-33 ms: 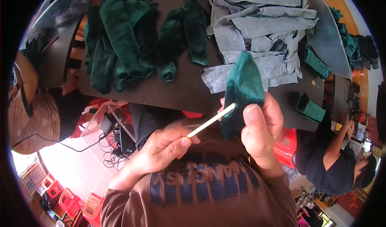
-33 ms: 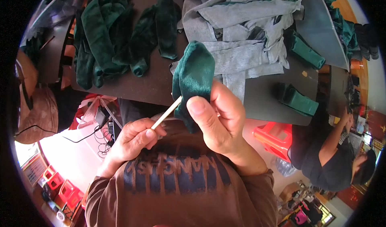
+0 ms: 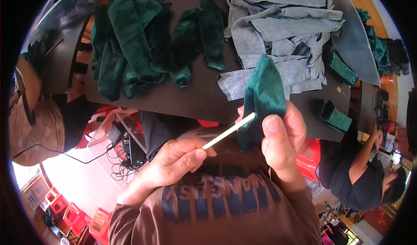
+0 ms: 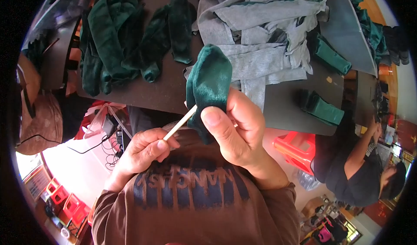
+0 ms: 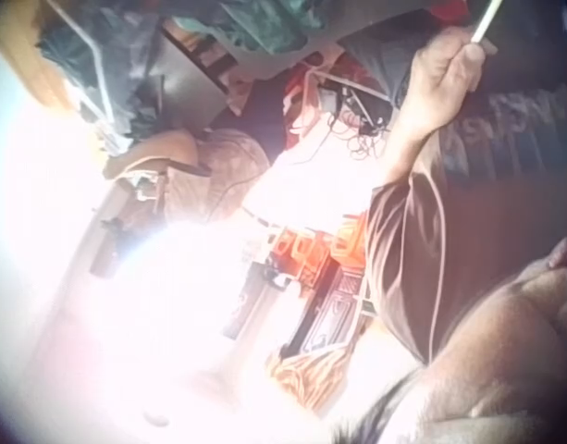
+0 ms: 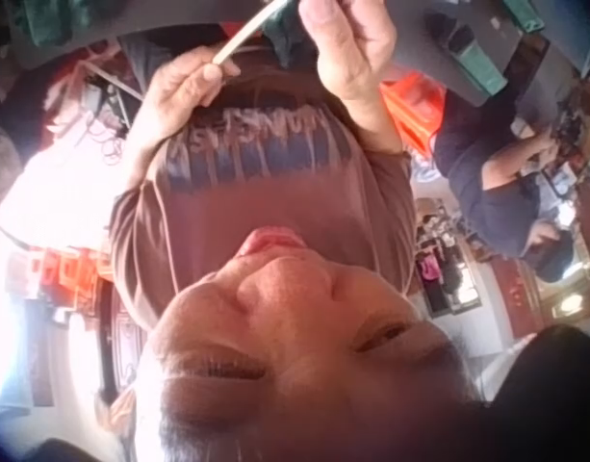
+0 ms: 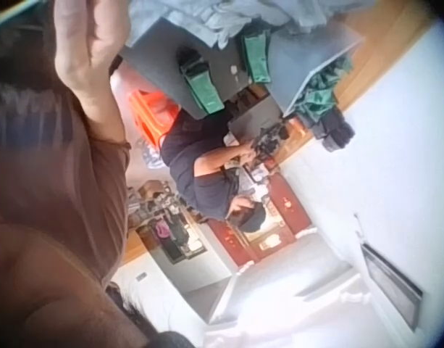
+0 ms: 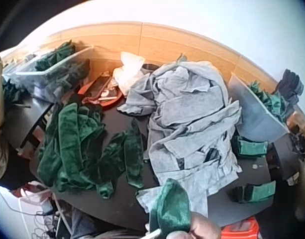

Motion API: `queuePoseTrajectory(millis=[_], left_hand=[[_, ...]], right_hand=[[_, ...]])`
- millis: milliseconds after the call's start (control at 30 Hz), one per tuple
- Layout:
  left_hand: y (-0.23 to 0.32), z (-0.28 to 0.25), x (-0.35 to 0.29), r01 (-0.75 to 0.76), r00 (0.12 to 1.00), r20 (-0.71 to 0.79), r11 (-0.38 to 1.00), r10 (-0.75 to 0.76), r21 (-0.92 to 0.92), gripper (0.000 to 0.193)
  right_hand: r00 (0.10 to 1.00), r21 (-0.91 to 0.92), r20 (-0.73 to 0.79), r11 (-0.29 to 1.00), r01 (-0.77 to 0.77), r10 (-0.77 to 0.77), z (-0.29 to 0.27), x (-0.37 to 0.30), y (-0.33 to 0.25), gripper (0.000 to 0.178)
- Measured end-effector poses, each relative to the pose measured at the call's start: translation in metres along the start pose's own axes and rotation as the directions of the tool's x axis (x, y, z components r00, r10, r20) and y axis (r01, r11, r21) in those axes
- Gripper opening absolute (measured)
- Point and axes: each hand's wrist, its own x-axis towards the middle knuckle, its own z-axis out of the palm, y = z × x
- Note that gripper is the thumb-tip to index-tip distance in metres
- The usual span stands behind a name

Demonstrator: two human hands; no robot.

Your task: The recorder is turning fabric pieces right-side out using a wooden stick as a tool.

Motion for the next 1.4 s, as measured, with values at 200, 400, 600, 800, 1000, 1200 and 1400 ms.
queuePoseTrajectory(millis=[200,400,600,800,1000,1200,1400], left_hand=[[0.009,0.004,-0.001,-0.13,0.988,-0.054,0.962,0.147,0.241,0.022],[0.009,0.007,-0.005,-0.228,0.948,-0.096,0.86,0.302,0.457,0.015],[0.008,0.008,-0.006,-0.221,0.944,-0.109,0.845,0.31,0.487,0.013],[0.006,0.009,-0.002,-0.207,0.959,-0.111,0.909,0.262,0.362,0.02],[-0.001,0.01,-0.004,-0.085,0.992,-0.091,0.996,0.082,-0.032,0.031],[0.01,0.014,0.002,-0.123,0.988,-0.108,0.986,0.111,-0.113,0.033],[0.009,0.015,0.002,-0.131,0.99,-0.074,0.979,0.121,-0.159,0.031]], right_hand=[[0.992,-0.063,0.081,0.993,0.102,-0.097,-0.001,0.005,-0.005,0.021],[0.999,-0.108,-0.038,0.994,-0.035,0.031,0.002,0.0,-0.005,0.038],[0.999,-0.065,0.028,0.997,0.045,-0.044,0.004,0.0,-0.002,0.024],[0.999,-0.099,-0.034,0.995,-0.001,-0.002,0.012,-0.003,-0.001,0.031],[0.997,-0.081,-0.01,0.994,0.071,-0.072,0.014,-0.001,0.002,0.024],[0.923,-0.391,0.271,0.845,0.364,-0.272,0.019,0.003,0.006,0.005],[0.904,-0.359,0.329,0.849,0.387,-0.273,0.014,0.0,0.011,0.004]])
